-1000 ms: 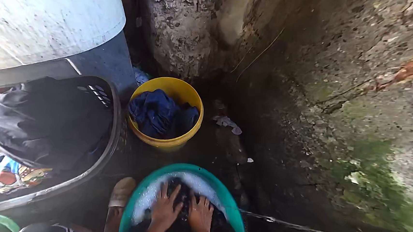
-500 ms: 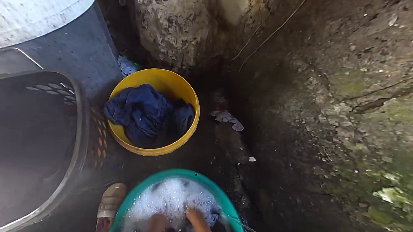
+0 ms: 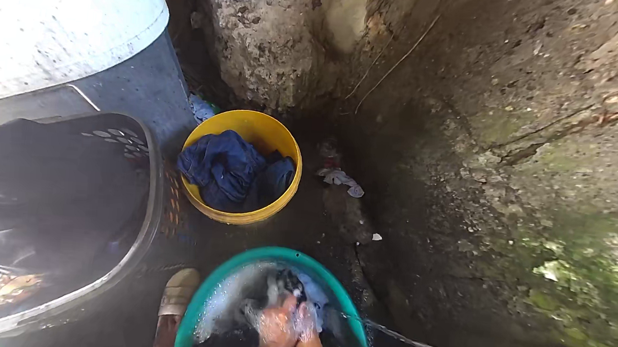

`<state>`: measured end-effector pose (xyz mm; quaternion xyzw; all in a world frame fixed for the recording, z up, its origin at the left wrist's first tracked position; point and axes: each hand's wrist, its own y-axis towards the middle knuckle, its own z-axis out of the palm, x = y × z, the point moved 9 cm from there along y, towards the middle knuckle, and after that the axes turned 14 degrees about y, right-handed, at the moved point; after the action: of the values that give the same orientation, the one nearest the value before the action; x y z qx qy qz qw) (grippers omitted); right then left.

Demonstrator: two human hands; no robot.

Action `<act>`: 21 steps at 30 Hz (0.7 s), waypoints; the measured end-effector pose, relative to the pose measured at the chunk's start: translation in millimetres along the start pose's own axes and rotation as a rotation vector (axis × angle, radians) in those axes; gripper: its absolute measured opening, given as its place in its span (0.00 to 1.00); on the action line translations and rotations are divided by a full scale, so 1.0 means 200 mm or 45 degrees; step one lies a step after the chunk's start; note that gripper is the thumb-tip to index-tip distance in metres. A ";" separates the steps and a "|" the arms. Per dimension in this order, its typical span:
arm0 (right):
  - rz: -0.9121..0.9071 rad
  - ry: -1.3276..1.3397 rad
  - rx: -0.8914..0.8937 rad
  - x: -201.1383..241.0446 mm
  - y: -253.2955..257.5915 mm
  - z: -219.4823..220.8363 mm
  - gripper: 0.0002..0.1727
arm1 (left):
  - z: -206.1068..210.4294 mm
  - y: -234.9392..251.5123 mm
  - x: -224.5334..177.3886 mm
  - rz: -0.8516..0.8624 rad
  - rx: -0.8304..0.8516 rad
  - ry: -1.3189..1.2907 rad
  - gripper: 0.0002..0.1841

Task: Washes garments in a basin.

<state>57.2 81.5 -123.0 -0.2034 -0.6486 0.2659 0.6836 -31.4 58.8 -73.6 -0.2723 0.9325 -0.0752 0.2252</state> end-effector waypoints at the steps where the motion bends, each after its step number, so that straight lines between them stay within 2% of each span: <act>1: 0.058 0.093 -0.065 -0.02 0.04 0.01 0.21 | 0.02 0.04 0.04 -0.006 0.025 0.063 0.22; 3: 0.167 0.140 -0.105 0.03 0.03 0.05 0.24 | 0.00 0.15 0.17 -0.066 0.050 0.152 0.24; 4: 0.145 0.061 -0.045 0.09 -0.01 0.07 0.24 | -0.01 0.19 0.25 -0.104 0.067 0.189 0.25; 7: -0.296 -0.337 0.144 0.35 -0.03 0.04 0.16 | -0.08 0.19 0.46 -0.098 -0.175 0.233 0.23; 8: -0.361 -0.562 0.185 0.36 0.00 -0.01 0.23 | -0.14 0.16 0.51 -0.113 -0.227 0.262 0.22; 9: -0.297 -0.854 0.214 0.31 0.05 -0.05 0.33 | -0.18 0.13 0.56 -0.151 -0.227 0.282 0.21; 10: -0.170 -1.146 0.248 0.20 0.09 -0.09 0.38 | -0.21 0.11 0.59 -0.205 -0.186 0.298 0.20; 11: -0.067 -1.393 0.283 0.07 0.12 -0.12 0.38 | -0.23 0.10 0.58 -0.235 -0.181 0.311 0.20; 13: -0.066 -1.654 0.304 -0.13 0.12 -0.09 0.33 | -0.18 0.11 0.46 -0.112 -0.162 0.282 0.23; 15: -0.113 -1.742 0.357 -0.20 0.10 -0.03 0.32 | 0.01 0.13 0.31 0.186 0.037 0.233 0.26; 17: -0.063 -1.738 0.425 -0.20 0.09 -0.05 0.30 | 0.29 0.11 0.29 0.348 0.385 0.265 0.29; 19: 0.142 -1.706 0.521 -0.23 0.12 -0.11 0.31 | 0.47 0.10 0.36 0.315 0.638 0.268 0.31; 21: 0.326 -1.657 0.656 -0.34 0.16 -0.13 0.28 | 0.57 0.10 0.42 0.244 0.938 0.257 0.32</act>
<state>78.0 65.8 -197.5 0.0901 -0.8127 0.5565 0.1474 -51.0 29.0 -212.6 -0.0763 0.8817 -0.4099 0.2210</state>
